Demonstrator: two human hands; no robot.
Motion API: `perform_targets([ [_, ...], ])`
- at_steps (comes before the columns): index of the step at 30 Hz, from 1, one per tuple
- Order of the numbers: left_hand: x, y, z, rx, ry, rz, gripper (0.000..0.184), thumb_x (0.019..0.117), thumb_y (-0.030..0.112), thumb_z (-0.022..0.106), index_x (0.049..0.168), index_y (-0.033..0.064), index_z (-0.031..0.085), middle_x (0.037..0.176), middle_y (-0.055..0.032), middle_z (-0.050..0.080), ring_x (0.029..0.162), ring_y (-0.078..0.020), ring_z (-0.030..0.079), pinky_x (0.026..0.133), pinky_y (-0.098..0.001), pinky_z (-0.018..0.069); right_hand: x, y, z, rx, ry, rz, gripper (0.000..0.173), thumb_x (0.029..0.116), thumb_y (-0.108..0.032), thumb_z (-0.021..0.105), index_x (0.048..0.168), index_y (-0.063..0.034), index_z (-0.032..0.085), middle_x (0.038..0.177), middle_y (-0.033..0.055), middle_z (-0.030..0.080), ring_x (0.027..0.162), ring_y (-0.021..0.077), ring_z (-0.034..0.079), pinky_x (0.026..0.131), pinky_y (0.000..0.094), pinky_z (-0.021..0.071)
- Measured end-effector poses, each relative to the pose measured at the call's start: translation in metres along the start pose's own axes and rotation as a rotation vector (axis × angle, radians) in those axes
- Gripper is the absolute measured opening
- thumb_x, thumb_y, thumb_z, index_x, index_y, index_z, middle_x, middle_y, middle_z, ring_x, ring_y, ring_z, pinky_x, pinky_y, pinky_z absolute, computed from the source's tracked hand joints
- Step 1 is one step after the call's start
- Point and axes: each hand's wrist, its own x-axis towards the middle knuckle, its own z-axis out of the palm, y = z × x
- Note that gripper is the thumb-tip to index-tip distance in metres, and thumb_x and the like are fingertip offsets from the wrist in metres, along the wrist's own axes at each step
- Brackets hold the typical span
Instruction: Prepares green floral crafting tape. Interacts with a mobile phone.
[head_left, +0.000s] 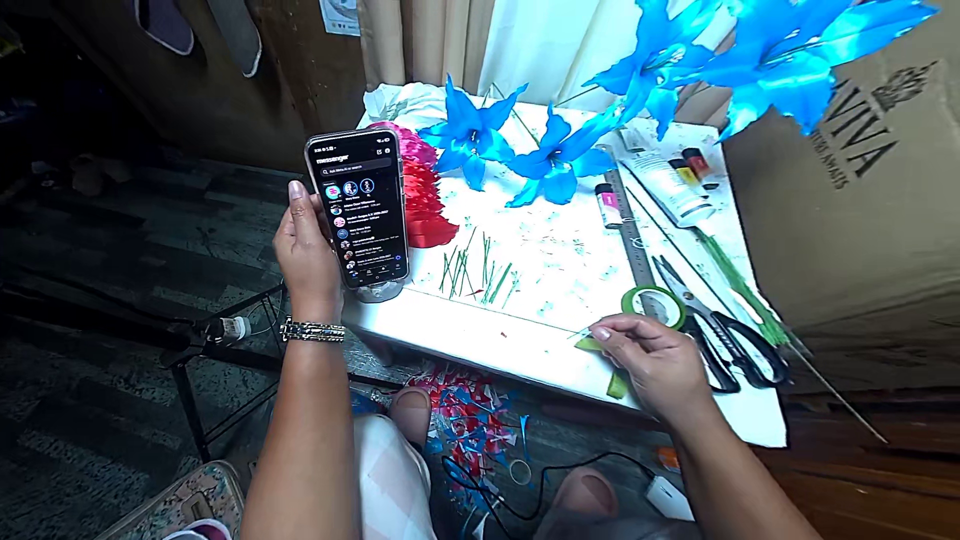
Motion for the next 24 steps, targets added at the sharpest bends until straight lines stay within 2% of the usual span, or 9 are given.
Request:
perform_targets([
  [9,0.001,-0.002,-0.001,0.014,0.005,0.025,0.05,0.1135,0.039,0.028,0.102,0.0081,0.065,0.085,0.0027,0.07,0.081,-0.0068,0.069,0.078,-0.0277,0.0583,0.0,-0.002,0.001,0.022,-0.008,0.019,0.01,0.0945,-0.009,0.062,0.095,-0.0137,0.07,0.076,-0.0159,0.064,0.062,-0.0085,0.055,0.059,0.0084,0.0464],
  [12,0.001,-0.002,-0.002,0.019,0.007,0.036,0.049,0.1136,0.038,0.027,0.1,0.0094,0.064,0.083,0.0038,0.069,0.078,-0.006,0.068,0.076,-0.0269,0.0581,0.001,-0.001,0.001,0.023,-0.015,0.015,0.009,0.0944,-0.009,0.062,0.095,-0.0131,0.07,0.076,-0.0149,0.064,0.062,-0.0077,0.055,0.059,0.0088,0.0462],
  [24,-0.003,-0.004,-0.011,0.079,-0.043,0.015,0.047,0.1124,0.044,0.028,0.105,0.0139,0.063,0.087,0.0084,0.068,0.08,-0.0035,0.067,0.079,-0.0252,0.0569,0.001,-0.004,0.002,0.037,-0.023,0.028,0.008,0.0949,-0.005,0.063,0.094,-0.0081,0.07,0.073,-0.0108,0.062,0.061,-0.0063,0.053,0.058,0.0099,0.0462],
])
